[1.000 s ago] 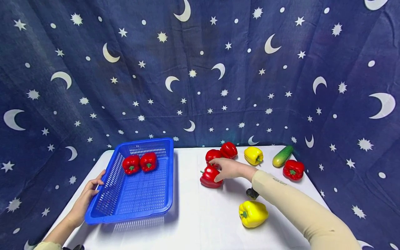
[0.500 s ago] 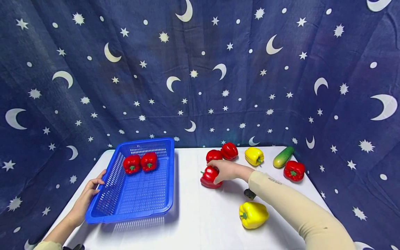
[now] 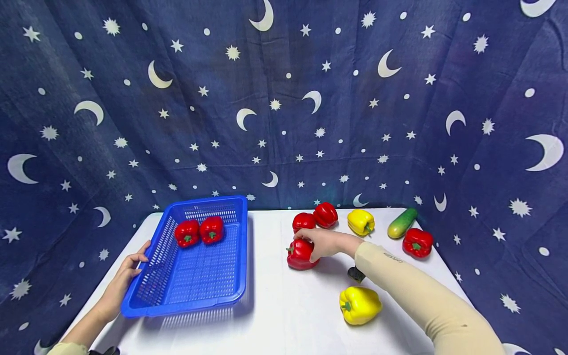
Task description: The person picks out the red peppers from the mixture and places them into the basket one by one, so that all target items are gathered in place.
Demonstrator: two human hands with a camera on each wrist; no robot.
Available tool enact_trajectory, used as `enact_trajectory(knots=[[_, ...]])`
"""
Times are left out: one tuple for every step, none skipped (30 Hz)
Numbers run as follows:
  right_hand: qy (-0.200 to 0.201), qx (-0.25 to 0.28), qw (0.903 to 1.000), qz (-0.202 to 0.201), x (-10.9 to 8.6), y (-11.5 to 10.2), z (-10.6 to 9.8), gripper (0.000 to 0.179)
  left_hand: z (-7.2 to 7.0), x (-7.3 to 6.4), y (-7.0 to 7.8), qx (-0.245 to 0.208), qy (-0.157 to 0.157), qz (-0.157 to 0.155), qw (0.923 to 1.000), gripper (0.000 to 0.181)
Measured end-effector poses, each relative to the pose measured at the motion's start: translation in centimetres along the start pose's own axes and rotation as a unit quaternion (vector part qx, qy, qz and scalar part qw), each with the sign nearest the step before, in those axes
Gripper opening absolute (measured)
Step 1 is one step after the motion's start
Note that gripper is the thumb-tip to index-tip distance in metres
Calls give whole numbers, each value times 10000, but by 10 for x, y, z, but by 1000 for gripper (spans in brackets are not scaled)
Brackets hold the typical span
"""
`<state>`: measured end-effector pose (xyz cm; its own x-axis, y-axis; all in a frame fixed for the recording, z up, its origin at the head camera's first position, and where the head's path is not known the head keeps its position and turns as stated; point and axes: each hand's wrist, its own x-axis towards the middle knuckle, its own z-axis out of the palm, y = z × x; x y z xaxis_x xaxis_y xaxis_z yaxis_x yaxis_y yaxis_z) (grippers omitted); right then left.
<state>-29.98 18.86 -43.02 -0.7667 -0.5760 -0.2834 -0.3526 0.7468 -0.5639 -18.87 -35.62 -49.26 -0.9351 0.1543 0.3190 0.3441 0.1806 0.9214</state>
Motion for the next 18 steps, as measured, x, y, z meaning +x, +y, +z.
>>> enact_trajectory(knots=[[-30, 32, 10000, -29, -1, 0, -1, 75, 0, 0, 0, 3, 4, -11, 10000, 22], [-47, 65, 10000, -35, -1, 0, -1, 77, 0, 0, 0, 14, 11, -16, 10000, 22], [-61, 84, 9999, -42, -1, 0, -1, 78, 0, 0, 0, 19, 17, -26, 10000, 22], [-69, 114, 9999, -48, -2, -1, -1, 80, 1, 0, 0, 19, 20, -30, 10000, 22], [-63, 135, 9999, -55, -2, -1, -2, 81, 1, 0, 0, 13, 26, -35, 10000, 22], [-45, 159, 9999, -38, -2, -2, -2, 82, 1, 0, 0, -6, 25, -28, 10000, 22], [-31, 179, 9998, -34, -3, -3, -3, 82, 1, 0, 0, -19, 27, -27, 10000, 22], [-11, 189, 9998, -16, -3, -4, -3, 82, 1, 0, 0, -2, 24, -36, 10000, 22], [12, 197, 9998, -4, -3, -5, -4, 81, 1, 0, 0, 2, 25, -36, 10000, 22], [35, 209, 9998, 24, -3, -6, -4, 79, 1, 0, 1, 27, 21, -38, 10000, 22], [61, 199, 9998, 48, -2, -6, -5, 77, 1, 0, 1, 48, 20, -36, 10000, 22], [85, 200, 9997, 83, -2, -6, -5, 75, 1, 0, 1, 69, 15, -29, 10000, 22], [96, 199, 9997, 95, -2, -6, -5, 73, 0, 0, 2, 102, 11, -36, 9999, 22], [108, 203, 9997, 125, -1, -6, -4, 71, 0, 0, 2, 103, 9, -29, 9999, 22], [111, 212, 9996, 146, -1, -6, -4, 70, 0, 0, 1, 95, 6, -17, 10000, 22], [109, 210, 9996, 160, -1, -6, -4, 68, 0, 0, 1, 92, -5, -17, 10000, 22], [104, 209, 9996, 163, 0, -6, -3, 67, 0, 0, 1, 91, -6, -15, 10000, 22], [95, 200, 9996, 165, 0, -6, -3, 67, 0, 0, 0, 96, -11, -19, 10000, 22]])
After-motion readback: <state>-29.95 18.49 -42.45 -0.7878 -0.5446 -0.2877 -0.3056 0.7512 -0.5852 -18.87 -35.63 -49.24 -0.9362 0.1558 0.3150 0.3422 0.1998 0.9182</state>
